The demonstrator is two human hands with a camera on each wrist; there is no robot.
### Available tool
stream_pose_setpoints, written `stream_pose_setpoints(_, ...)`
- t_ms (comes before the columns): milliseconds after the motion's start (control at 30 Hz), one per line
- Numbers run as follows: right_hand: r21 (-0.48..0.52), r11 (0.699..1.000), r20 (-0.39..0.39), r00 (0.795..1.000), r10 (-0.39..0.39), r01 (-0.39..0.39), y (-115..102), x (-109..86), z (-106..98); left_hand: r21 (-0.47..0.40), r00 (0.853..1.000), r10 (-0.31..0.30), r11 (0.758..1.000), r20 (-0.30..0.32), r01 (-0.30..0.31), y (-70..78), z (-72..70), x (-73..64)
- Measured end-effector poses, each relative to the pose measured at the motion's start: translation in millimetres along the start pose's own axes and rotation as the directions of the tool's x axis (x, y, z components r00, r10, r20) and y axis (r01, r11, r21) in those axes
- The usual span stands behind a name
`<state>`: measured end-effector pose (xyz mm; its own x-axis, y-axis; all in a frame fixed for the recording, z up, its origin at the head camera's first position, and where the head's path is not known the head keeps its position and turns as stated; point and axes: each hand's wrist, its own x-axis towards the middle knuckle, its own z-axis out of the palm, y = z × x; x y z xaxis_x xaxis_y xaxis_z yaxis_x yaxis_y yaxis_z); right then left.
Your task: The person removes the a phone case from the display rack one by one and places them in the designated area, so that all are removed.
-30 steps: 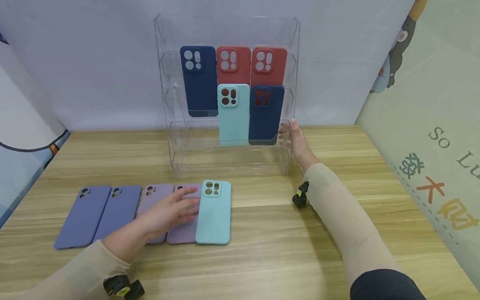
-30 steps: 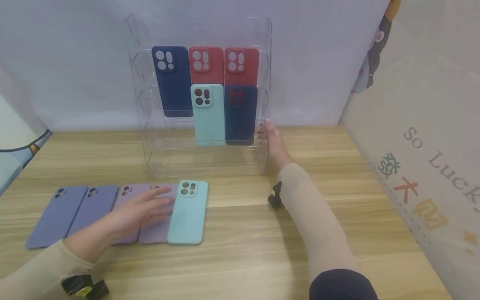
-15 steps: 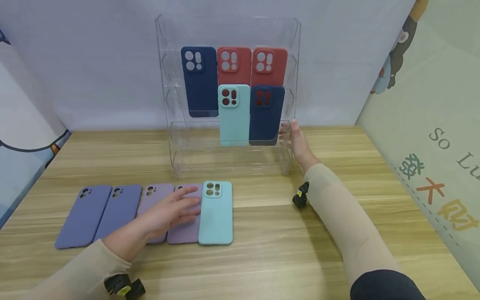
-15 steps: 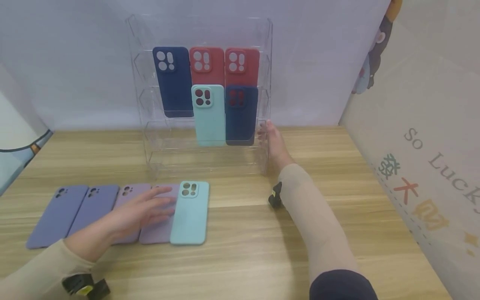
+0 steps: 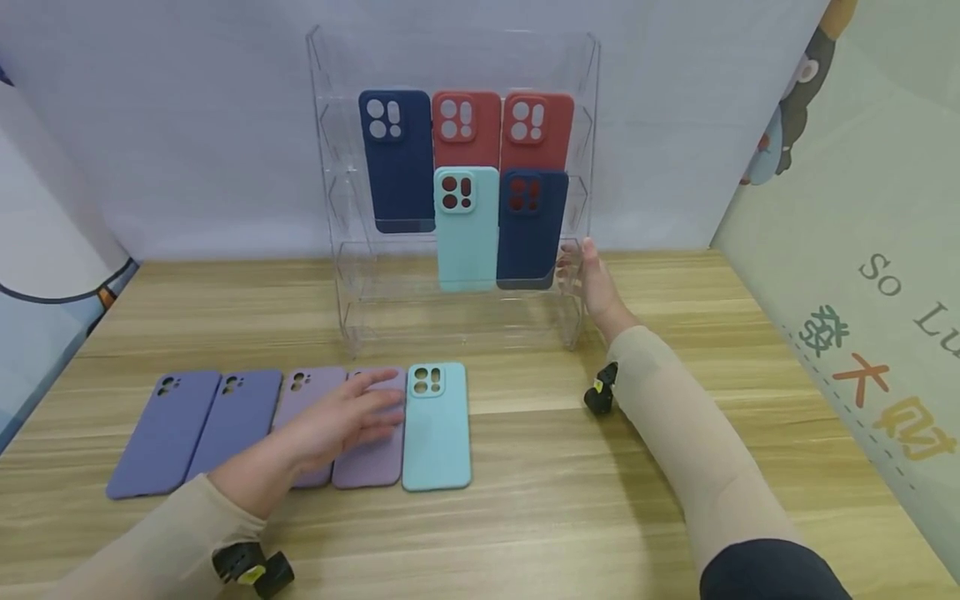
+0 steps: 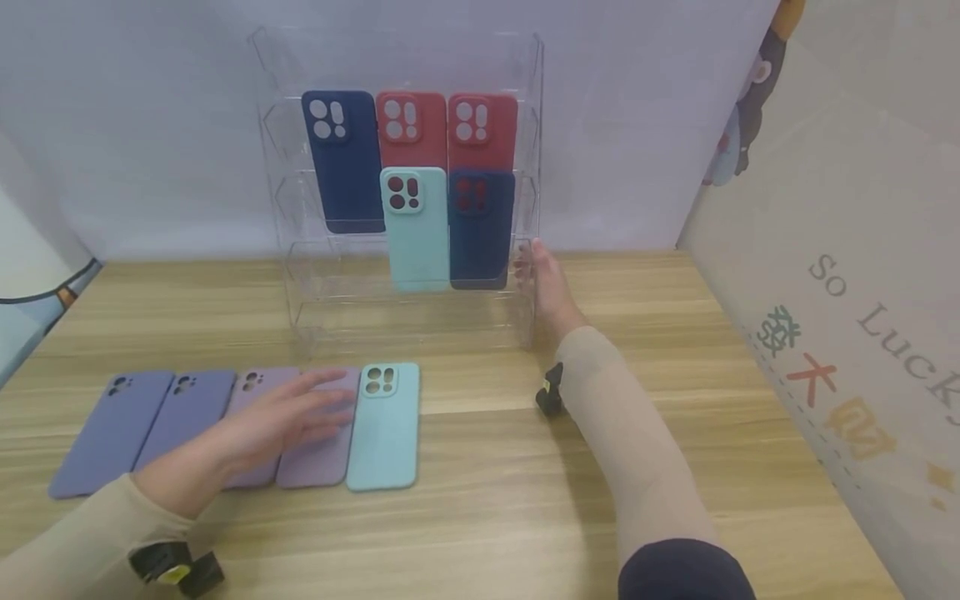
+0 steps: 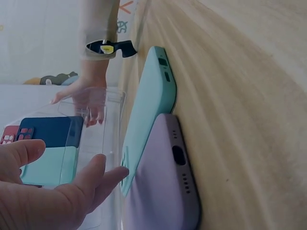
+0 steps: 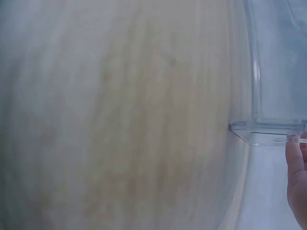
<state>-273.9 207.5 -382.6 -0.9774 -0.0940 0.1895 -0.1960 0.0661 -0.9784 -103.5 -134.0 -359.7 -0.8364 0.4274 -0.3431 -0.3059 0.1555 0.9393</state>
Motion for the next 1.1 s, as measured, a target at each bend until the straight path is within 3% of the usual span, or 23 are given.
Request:
stream_pose_setpoints(100, 0.002, 1.000, -0.008, 1.000, 0.002, -0.002, 0.4, 0.0, -1.0, 0.023, 1.000, 0.016, 1.000, 0.004, -0.016, 5.2, -1.6, 3.2)
stream_pose_setpoints(267, 0.002, 1.000, -0.017, 1.000, -0.014, 0.014, -1.3, -1.2, -1.9, 0.079, 0.992, 0.120, 0.989, 0.026, -0.122, 23.0, -3.7, 15.9)
stream_pose_setpoints(367, -0.002, 1.000, -0.012, 1.000, -0.019, 0.019, -1.4, -1.6, -3.0, 0.150, 0.980, 0.196, 0.969, 0.020, -0.197, 37.1, -4.3, 26.2)
stream_pose_setpoints(467, -0.005, 1.000, -0.004, 1.000, -0.018, 0.018, -1.0, -1.8, -3.7, 0.221, 0.965, 0.262, 0.943, -0.031, -0.249, 51.2, -3.7, 36.5)
stream_pose_setpoints(667, 0.007, 1.000, -0.001, 1.000, -0.018, 0.018, -2.0, -1.5, -2.3, 0.314, 0.913, 0.374, 0.897, -0.163, -0.312, 75.3, -0.7, 62.8)
stream_pose_setpoints(800, 0.022, 0.999, -0.013, 1.000, -0.024, 0.024, -3.1, -1.8, -1.6, 0.368, 0.861, 0.448, 0.863, -0.241, -0.347, 86.8, -0.8, 84.4)
stream_pose_setpoints(900, 0.030, 0.999, -0.006, 1.000, -0.021, 0.021, -2.7, -1.8, -1.7, 0.374, 0.828, 0.466, 0.862, -0.313, -0.343, 92.4, -2.0, 97.3)
stream_pose_setpoints(967, 0.027, 0.999, 0.001, 1.000, -0.019, 0.019, -1.8, -1.6, -1.9, 0.378, 0.815, 0.460, 0.867, -0.352, -0.326, 95.3, -1.9, 103.3)
stream_pose_setpoints(1100, 0.016, 1.000, 0.004, 1.000, -0.013, 0.013, -0.5, -2.0, -2.4, 0.379, 0.813, 0.443, 0.875, -0.377, -0.301, 99.6, 1.0, 111.0)
